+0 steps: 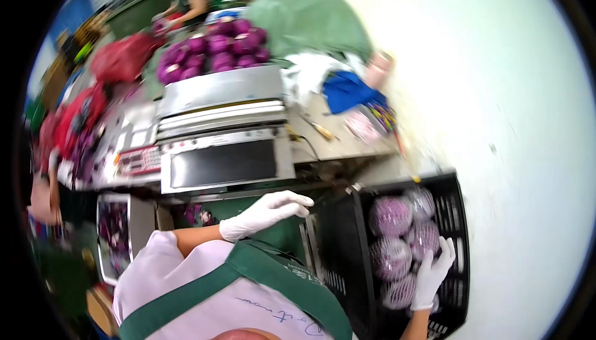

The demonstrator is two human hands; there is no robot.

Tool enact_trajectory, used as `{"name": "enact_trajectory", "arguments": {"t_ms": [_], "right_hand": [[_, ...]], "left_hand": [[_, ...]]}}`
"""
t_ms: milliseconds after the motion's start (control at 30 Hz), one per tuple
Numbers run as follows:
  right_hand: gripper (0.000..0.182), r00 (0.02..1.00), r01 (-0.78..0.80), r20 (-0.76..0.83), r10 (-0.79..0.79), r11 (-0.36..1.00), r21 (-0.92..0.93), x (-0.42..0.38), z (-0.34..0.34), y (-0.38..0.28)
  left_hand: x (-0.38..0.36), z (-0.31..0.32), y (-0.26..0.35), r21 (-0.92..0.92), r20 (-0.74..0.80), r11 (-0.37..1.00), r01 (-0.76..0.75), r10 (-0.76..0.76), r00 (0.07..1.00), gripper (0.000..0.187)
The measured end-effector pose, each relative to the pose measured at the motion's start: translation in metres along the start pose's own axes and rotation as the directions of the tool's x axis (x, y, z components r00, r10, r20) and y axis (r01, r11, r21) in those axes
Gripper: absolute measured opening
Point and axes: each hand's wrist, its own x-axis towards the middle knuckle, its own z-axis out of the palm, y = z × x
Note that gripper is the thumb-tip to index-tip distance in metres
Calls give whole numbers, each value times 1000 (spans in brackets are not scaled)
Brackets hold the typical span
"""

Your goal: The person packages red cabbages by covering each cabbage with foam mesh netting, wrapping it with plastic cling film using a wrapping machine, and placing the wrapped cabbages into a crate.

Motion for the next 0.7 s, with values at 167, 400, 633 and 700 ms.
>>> {"name": "enact_trajectory", "arguments": {"t_ms": [167,400,633,700], "right_hand": [[41,951,265,74,-299,918,296,55,28,-136],[42,754,-69,517,-406,733,676,66,149,-249],[32,796,-535,561,228,699,475,25,373,-186],[30,752,-626,554,359,652,427,15,396,-175]], "left_hand": [[-38,-30,21,-21,-80,998,-64,62,995,36],[-112,-132,46,112,-335,978,-176,204,920,34],[-160,-295,65,152,-617,944,-293,322,718,31],[-161,-349,68,176,-690,933,-314,345,636,31]]}}
